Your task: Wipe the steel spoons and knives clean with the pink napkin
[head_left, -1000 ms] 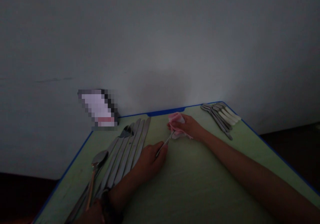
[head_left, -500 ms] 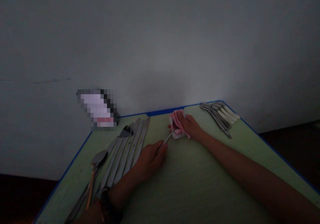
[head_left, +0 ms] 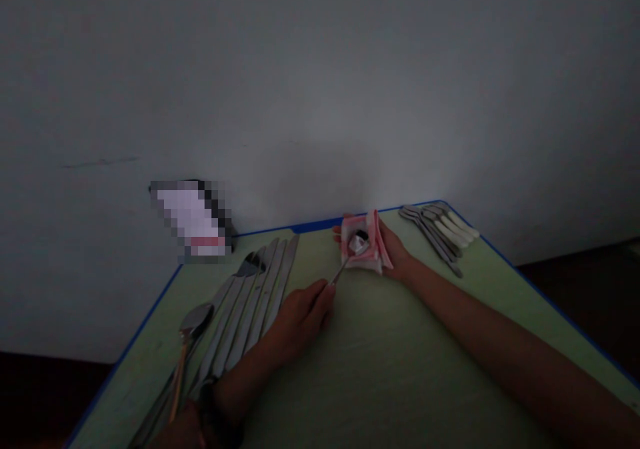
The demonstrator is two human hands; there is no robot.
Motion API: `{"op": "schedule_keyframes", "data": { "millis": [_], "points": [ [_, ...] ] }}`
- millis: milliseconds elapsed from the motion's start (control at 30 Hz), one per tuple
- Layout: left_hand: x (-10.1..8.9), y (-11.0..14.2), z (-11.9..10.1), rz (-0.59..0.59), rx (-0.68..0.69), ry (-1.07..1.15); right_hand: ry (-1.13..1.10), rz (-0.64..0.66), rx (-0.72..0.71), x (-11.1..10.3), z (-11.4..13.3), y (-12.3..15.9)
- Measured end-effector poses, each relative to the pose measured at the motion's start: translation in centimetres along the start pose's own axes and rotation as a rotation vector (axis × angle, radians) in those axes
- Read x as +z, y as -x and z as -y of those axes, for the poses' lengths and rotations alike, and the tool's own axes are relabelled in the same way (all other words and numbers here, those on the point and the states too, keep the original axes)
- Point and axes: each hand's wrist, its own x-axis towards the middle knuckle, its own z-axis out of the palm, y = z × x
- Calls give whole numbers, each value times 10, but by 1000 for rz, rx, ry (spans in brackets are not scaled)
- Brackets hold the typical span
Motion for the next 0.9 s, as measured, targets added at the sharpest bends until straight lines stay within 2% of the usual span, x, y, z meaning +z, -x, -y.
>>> {"op": "schedule_keyframes", "data": {
  "millis": [100, 233, 433, 900],
  "points": [
    [0, 1, 1, 29, 7, -14, 76, 1, 50, -1, 0, 0],
    [0, 2, 1, -1, 8, -1, 182, 30, 98, -2, -3, 1],
    [-2, 2, -1, 21, 36, -16, 415, 9, 23, -6, -10, 2],
    [-1, 3, 1, 29, 56, 7, 418, -18, -21, 0, -12, 2]
  ]
}}
